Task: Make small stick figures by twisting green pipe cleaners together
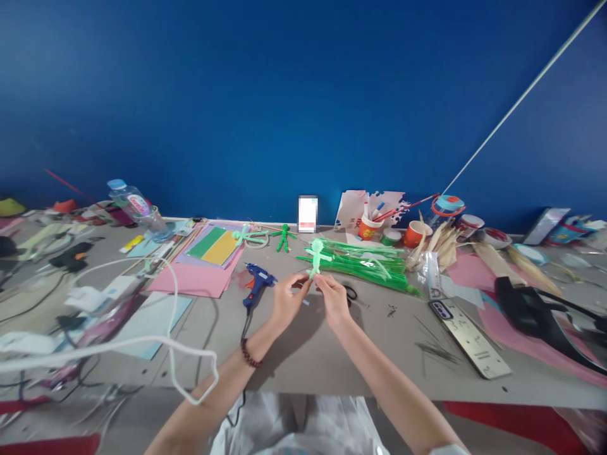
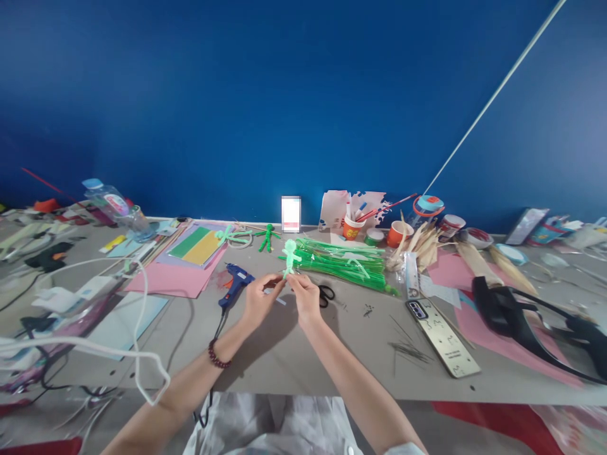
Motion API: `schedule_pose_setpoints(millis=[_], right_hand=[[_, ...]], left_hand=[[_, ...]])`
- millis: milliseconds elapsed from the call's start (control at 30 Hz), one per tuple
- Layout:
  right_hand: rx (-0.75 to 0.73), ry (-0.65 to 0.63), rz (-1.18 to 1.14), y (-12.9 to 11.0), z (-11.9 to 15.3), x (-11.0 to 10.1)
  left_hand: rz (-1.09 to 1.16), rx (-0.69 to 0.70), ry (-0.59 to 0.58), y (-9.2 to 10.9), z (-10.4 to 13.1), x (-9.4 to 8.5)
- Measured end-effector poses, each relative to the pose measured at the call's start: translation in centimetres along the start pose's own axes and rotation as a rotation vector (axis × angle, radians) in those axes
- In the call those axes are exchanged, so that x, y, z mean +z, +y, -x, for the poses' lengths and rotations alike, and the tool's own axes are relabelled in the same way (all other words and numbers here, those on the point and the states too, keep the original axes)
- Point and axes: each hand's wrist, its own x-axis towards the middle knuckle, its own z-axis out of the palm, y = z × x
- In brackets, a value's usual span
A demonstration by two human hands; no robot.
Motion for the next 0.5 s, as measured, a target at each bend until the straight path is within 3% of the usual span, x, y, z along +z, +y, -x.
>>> schedule_pose_setpoints(millis=[133,367,500], right_hand=[[0.018,-0.015,-0.027,0.5,-0.1,0.0],[0.378,-0.194,-0.257,-0.8,0.1,0.3],[0.451,-0.289,-0.336,-1.4,0.1,0.3]], left_hand=[[0.185,-0.190,-0.093,-0.4,-0.5,0.0],[0.544,-0.460,-0.311,-0.3,-1.2,-0.6],[0.572,-0.544,-0.394,-0.7,-1.5,-1.0]])
